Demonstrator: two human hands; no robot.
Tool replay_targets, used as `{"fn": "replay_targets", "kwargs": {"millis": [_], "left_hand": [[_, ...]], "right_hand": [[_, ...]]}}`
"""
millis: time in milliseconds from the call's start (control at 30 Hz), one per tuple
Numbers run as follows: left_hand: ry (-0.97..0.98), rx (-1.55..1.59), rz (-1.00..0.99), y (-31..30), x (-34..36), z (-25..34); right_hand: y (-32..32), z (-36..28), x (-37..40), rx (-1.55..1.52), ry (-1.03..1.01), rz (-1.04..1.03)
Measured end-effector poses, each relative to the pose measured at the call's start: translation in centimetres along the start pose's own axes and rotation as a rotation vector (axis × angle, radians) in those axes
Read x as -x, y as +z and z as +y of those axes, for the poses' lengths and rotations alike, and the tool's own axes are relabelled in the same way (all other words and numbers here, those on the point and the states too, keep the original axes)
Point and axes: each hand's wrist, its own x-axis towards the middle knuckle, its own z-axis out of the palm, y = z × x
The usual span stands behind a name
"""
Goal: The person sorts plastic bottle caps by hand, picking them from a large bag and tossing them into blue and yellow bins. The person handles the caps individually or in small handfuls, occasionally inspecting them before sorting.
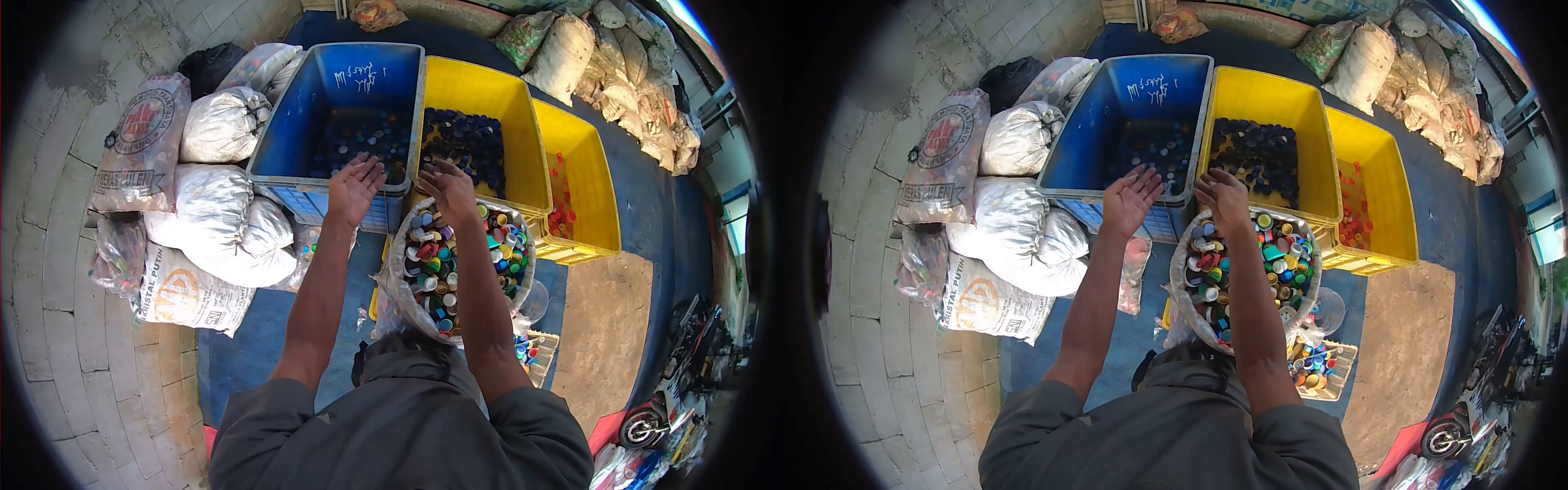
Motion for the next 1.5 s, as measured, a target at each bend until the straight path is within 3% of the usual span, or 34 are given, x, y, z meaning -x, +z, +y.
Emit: {"fn": "replay_targets", "kwargs": {"millis": [100,200,300,533,700,900,1000,1033,1133,1167,1267,1300,1400,1500], "left_hand": [[-0.035,-0.316,-0.048,-1.1,3.3,-3.2],[0.051,-1.068,0.038,-2.6,4.9,-7.8],[0.309,-1.456,-0.062,-3.3,5.6,-11.0],[0.344,-1.973,-0.139,-0.6,4.1,-13.8],[0.215,-2.125,-0.112,-0.1,3.4,-15.1],[0.288,-1.849,-0.073,0.5,4.1,-14.8],[0.234,-1.406,0.046,-0.7,5.6,-14.0],[0.127,-1.164,0.082,-0.9,6.3,-13.6],[0.066,-1.280,0.249,-4.7,7.3,-12.8],[0.181,-1.551,0.189,-5.6,7.5,-13.5],[0.395,-1.982,0.032,-3.1,9.0,-13.9],[0.224,-2.024,0.038,-2.3,8.9,-13.9],[0.336,-2.155,0.045,-3.0,8.4,-14.8],[0.322,-2.080,0.016,-3.6,7.6,-15.1]], "right_hand": [[-4.8,-0.6,3.7,0.127,-0.037,0.111],[-9.3,0.7,7.7,0.343,-0.054,0.278],[-12.8,2.9,11.3,0.398,-0.096,0.379],[-17.1,5.8,16.4,0.697,-0.237,0.393],[-16.9,4.8,19.1,0.760,-0.233,0.394],[-18.6,4.1,18.7,0.764,-0.296,0.397],[-18.7,2.6,18.7,0.836,-0.294,0.401],[-18.2,1.9,18.8,0.844,-0.296,0.406],[-18.4,1.6,18.5,0.840,-0.252,0.377],[-18.2,1.5,18.4,0.830,-0.250,0.377],[-17.9,1.6,18.0,0.904,-0.298,0.361],[-18.0,1.7,17.7,0.901,-0.294,0.345],[-18.1,1.9,17.1,0.892,-0.271,0.294],[-17.9,1.7,17.4,0.871,-0.242,0.271]]}}
